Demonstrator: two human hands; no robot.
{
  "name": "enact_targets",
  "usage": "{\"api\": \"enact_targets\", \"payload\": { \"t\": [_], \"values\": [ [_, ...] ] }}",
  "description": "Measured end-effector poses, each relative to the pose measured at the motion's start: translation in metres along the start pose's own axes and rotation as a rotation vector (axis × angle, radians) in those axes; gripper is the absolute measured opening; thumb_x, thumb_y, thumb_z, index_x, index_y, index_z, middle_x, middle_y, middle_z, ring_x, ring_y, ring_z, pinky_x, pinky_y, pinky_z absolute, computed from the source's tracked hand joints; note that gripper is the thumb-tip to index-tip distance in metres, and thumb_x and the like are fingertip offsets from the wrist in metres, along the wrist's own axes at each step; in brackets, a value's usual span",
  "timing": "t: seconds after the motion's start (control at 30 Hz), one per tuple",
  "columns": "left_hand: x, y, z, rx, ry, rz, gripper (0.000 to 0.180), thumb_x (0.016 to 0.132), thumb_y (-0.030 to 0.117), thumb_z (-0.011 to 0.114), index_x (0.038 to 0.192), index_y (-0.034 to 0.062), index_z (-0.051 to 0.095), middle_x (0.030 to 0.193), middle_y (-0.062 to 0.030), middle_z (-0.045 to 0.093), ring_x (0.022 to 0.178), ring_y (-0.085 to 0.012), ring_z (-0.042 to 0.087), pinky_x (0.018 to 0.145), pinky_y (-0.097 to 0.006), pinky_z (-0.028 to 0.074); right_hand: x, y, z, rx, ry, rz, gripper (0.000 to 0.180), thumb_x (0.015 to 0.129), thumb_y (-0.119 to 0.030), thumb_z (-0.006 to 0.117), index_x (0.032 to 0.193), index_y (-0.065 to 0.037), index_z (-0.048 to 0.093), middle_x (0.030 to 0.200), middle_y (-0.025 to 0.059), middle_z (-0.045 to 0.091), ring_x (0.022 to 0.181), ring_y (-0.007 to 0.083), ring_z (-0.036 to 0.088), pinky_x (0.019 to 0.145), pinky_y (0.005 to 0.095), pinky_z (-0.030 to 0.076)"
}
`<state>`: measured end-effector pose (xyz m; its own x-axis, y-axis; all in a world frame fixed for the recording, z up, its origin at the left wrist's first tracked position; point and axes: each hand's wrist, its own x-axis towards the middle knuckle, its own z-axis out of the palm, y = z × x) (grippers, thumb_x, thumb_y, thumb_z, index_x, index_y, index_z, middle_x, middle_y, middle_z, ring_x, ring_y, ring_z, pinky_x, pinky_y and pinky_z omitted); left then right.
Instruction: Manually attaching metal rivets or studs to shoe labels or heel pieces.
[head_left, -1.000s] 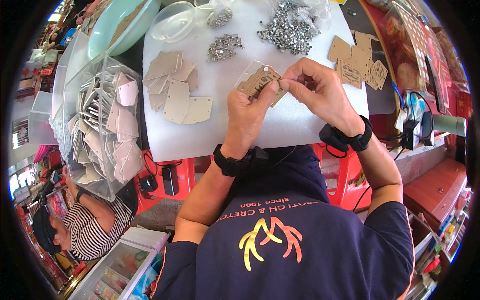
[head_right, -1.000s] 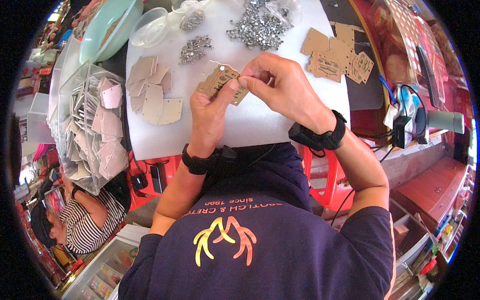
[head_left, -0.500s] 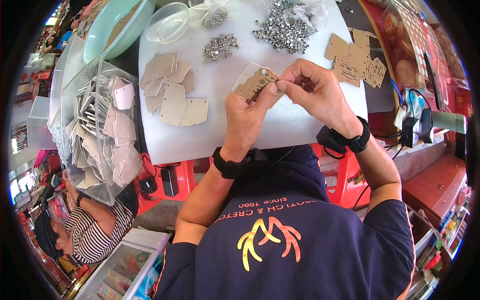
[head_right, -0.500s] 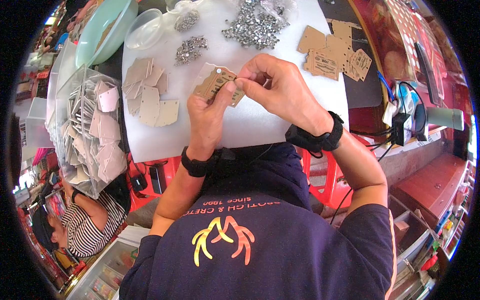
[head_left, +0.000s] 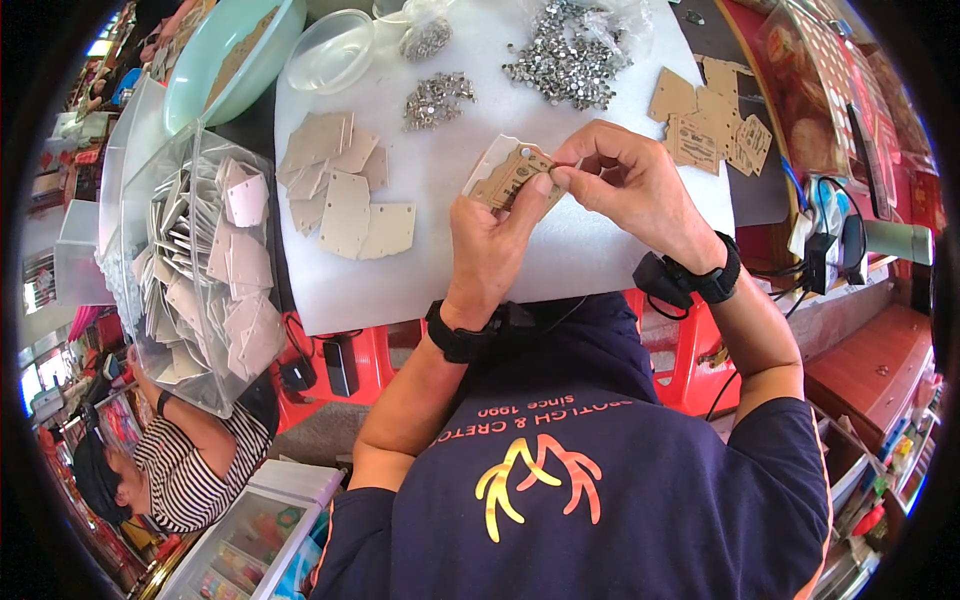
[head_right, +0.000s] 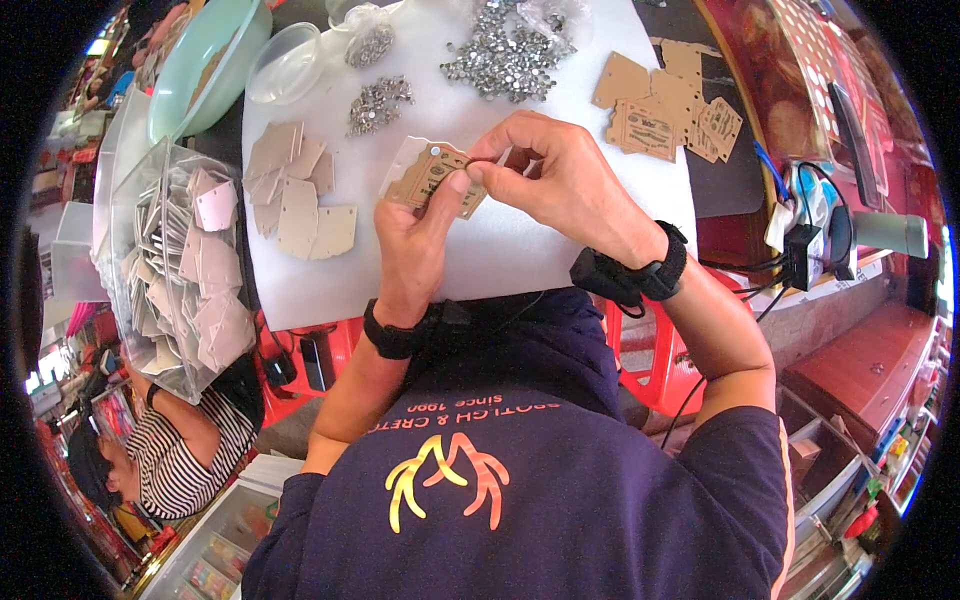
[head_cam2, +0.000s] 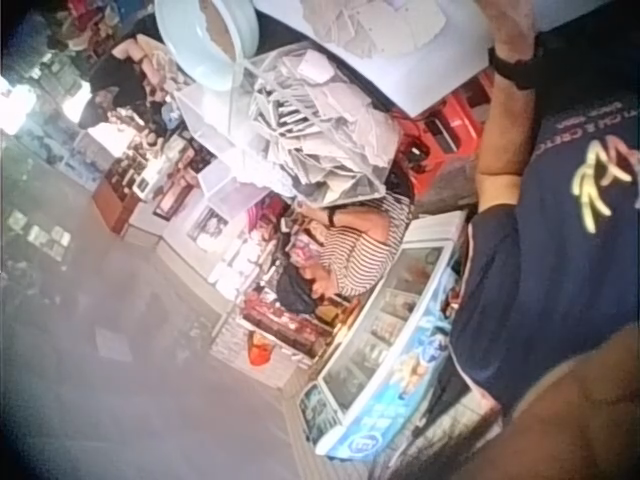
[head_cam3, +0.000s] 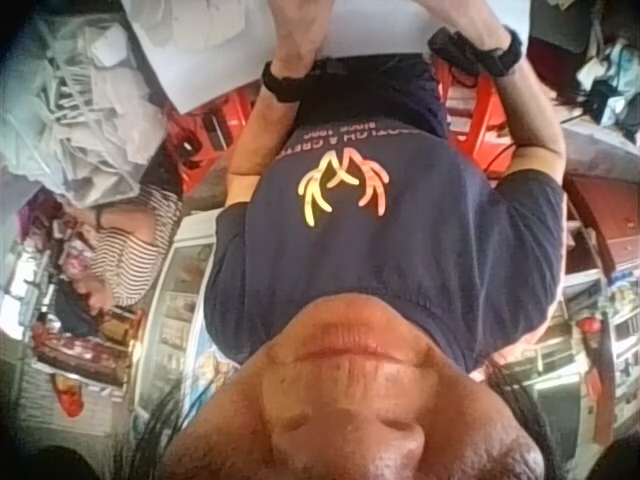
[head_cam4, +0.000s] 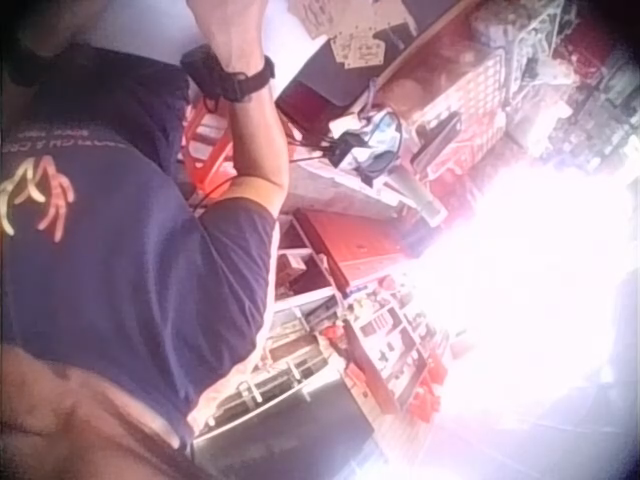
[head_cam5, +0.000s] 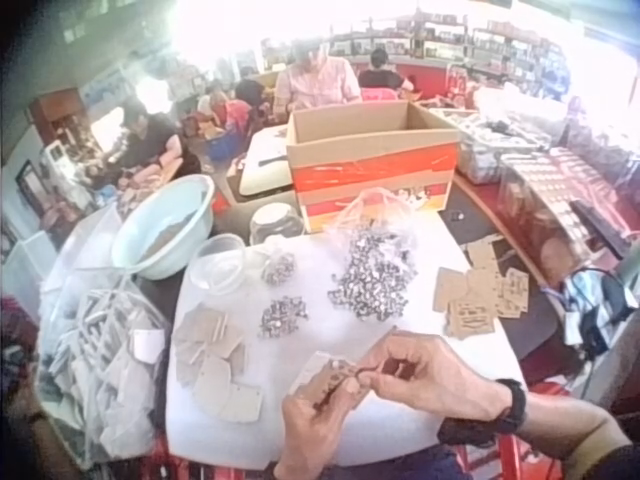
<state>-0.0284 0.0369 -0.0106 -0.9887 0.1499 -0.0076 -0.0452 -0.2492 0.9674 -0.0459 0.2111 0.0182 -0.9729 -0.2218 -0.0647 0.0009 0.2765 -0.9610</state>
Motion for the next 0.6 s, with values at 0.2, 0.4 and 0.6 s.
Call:
{"api": "enact_targets", "payload": {
  "t": [0.2,0.4,0.6],
  "values": [
    [0.001,-0.004,-0.004,0.004,-0.083,0.006,0.022,0.096,0.006,0.058,0.118,-0.0003,0.054,0.104,-0.0038,0.061,0.095,-0.0082,0.058,0.084,-0.024,0.049,0.003,0.003,-0.003,-0.063,-0.035,-0.09,0.017,0.086,-0.015,0.068,0.095,0.0,0.065,0.074,0.0014,0.062,0.065,0.0068,0.054,0.059,0.0238,0.045],
    [0.0,-0.009,-0.006,0.023,-0.095,0.058,0.023,0.097,0.009,0.058,0.119,0.001,0.054,0.105,-0.0029,0.061,0.096,-0.0075,0.057,0.083,-0.024,0.048,0.009,0.004,-0.006,-0.058,-0.146,-0.115,0.019,0.087,-0.014,0.065,0.096,0.002,0.063,0.077,0.0028,0.061,0.071,0.0089,0.055,0.064,0.0255,0.047],
    [0.002,-0.012,-0.009,0.119,-0.067,0.092,0.02,0.098,0.011,0.058,0.116,0.0014,0.057,0.103,-0.0022,0.061,0.093,-0.0074,0.056,0.081,-0.025,0.047,0.013,-0.001,-0.004,0.074,-0.235,0.057,0.014,0.088,-0.01,0.059,0.098,0.001,0.06,0.086,-0.0017,0.06,0.078,0.0036,0.051,0.069,0.0215,0.044]
  ]
}}
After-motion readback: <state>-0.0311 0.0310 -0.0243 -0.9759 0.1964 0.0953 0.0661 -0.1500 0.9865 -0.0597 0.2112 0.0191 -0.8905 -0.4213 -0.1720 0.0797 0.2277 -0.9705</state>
